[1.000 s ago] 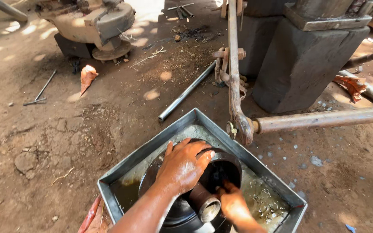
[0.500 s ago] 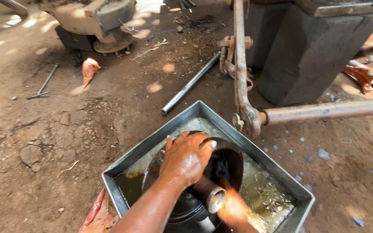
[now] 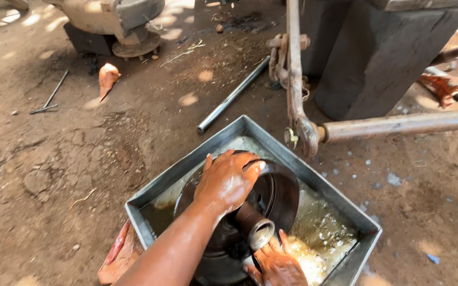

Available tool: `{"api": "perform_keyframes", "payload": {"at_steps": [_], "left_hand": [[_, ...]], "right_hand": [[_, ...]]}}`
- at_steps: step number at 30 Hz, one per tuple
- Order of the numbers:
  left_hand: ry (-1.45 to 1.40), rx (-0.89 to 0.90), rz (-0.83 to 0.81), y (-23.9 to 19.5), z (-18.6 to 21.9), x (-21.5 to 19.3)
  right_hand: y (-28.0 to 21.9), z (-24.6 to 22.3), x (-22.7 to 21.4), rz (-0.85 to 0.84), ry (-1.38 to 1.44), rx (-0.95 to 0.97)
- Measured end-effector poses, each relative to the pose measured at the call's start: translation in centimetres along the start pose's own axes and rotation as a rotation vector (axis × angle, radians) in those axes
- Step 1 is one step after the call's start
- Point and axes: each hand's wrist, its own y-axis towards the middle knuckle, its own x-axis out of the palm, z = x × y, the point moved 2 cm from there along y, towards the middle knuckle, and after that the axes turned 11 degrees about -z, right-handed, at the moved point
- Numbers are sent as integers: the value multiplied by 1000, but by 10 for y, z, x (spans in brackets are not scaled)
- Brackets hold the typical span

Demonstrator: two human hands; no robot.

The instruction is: The person scrubs a cylindrical mechanical part with a brush and water inside a metal tray. They rotate the part to clean different sides and then flip it over to scrub the other side.

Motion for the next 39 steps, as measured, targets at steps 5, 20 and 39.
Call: {"api": "perform_keyframes", "payload": {"at_steps": [5,20,39], "left_hand": [[6,16,10,0,7,3],[-38,-23,-32,3,8,-3],[-18,-26,20,-2,9,-3]], "right_hand": [[-13,-97,40,-111,503,-171],[7,-103,-96,467,433,-137],[109,-47,-27,-181,587,-69]]}}
